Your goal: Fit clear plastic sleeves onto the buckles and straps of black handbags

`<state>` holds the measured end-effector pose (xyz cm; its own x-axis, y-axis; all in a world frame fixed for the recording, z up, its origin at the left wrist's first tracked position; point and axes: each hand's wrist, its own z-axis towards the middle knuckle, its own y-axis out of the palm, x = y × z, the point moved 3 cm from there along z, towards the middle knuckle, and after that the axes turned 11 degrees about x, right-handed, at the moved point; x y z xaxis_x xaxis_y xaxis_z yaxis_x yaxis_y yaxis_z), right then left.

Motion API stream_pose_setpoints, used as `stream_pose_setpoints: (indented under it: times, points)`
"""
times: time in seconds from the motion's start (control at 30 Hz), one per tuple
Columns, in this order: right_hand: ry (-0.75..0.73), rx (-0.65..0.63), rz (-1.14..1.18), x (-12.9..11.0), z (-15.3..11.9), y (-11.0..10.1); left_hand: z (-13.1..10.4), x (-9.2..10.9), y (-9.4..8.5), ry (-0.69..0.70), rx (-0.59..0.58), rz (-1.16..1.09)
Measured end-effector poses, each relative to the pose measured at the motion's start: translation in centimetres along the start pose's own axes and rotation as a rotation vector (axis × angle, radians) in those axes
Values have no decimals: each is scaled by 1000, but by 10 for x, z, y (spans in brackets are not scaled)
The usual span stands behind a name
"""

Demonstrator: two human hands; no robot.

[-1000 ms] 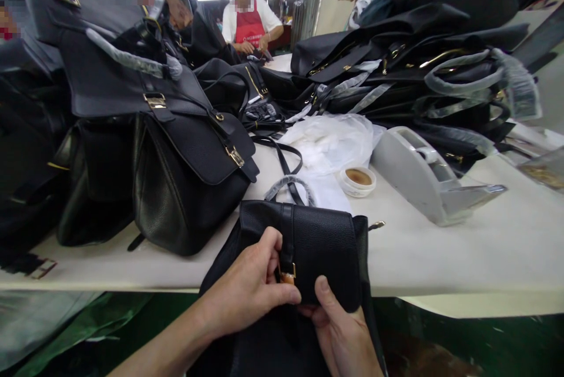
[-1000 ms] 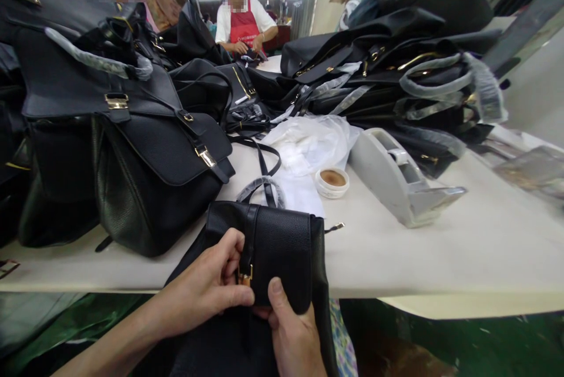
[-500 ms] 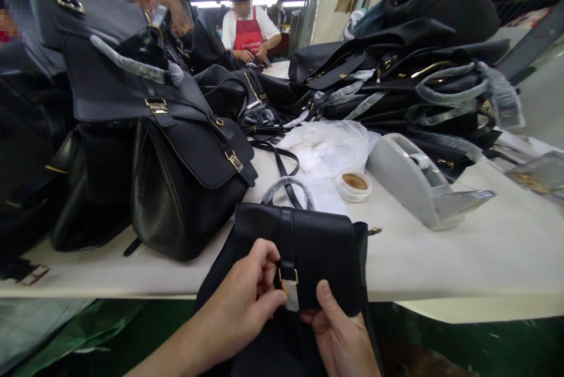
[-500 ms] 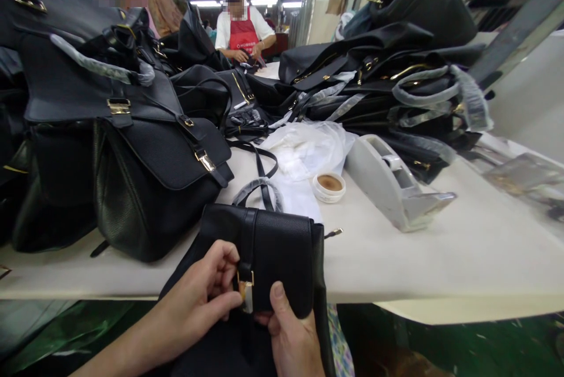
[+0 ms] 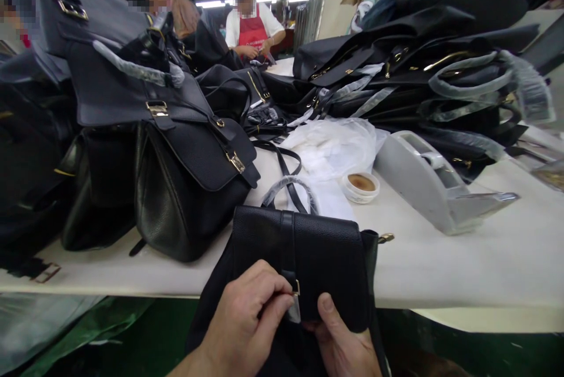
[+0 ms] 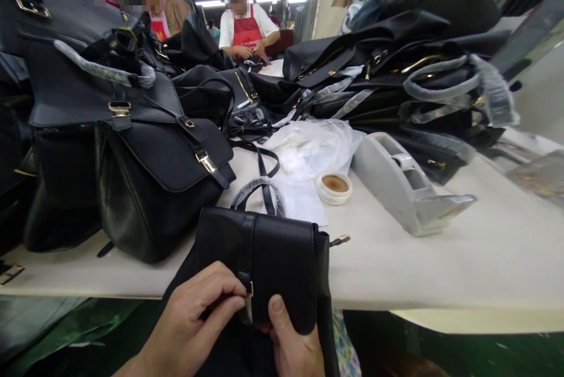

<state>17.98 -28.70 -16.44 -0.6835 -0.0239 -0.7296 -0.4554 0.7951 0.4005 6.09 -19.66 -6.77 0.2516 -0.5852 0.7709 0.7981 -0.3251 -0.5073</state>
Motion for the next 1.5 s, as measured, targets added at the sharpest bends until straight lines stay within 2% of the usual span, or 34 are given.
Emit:
stream_pose_setpoints:
  times: [0.2, 0.4, 0.6, 0.73, 0.9, 1.13, 1.3, 1.4, 1.5]
  points:
    - [-38, 64, -94, 1, -4, -9, 1, -2, 7, -75, -19, 101]
    - [-61, 139, -144, -2, -4, -13, -2, 0, 10, 29, -62, 245]
    - [-56, 114, -131, 4, 0, -16, -6, -1, 1, 30, -28, 56]
    - [-77, 169, -223, 4, 0, -22, -11, 0, -1, 60, 42, 65]
    - [-100, 152, -308, 3, 4, -29, -10, 4, 5, 147, 28, 203]
    - [-123, 141, -202, -1, -4, -18, -8, 3, 13, 289, -13, 462]
    - [-109, 119, -188, 3, -1, -17, -6, 4, 17, 359, 14, 632]
    - [-65, 101, -174, 7, 1, -18, -6, 5, 17, 345, -20, 594]
    - [-45, 95, -177, 8, 0, -17, -10, 4, 13, 288, -101, 461]
